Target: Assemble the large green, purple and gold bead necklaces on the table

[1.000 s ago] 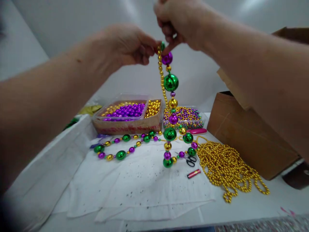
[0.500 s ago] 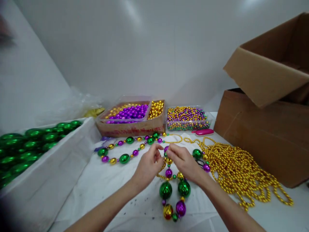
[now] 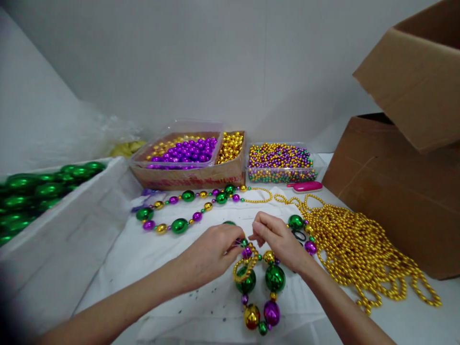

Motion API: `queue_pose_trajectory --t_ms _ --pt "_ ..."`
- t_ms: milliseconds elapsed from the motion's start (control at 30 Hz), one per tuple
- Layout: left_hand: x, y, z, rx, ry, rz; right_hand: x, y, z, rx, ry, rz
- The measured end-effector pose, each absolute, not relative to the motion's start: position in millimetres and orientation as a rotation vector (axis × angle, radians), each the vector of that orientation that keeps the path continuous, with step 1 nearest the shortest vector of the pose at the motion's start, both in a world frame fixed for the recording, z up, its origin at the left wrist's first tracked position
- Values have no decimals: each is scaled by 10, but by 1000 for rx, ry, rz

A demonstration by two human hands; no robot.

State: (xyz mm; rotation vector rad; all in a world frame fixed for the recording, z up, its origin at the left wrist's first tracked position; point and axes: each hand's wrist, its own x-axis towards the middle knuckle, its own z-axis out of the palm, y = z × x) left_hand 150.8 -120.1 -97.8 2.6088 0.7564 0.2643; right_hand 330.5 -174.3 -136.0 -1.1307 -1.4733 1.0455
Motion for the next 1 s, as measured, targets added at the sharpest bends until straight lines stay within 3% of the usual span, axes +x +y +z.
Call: queue_pose_trajectory --t_ms 300,500,633,700,833,1000 --pt "1547 -1174 -1213 1959 782 84 3320 -1833 -1416 -1146 -1472 1023" --pt "1630 -1161 -1196 2035 838 137 3303 -1882 -1346 -1255 -1496 1021" --pt "1675 -1107 -1015 1943 846 144 3231 -1857 -1216 -1337 -1572 755" --pt "1664 -1083 -914 1769 760 154 3201 -1860 -1127 -1289 -1538 636" --pt "1586 -1125 -864 1339 557 192 3148 -1963 -1047 -1035 -1284 716" --pt "1466 -1297 -1244 1010 506 228 3005 -2231 -1379 -937 -1073 790"
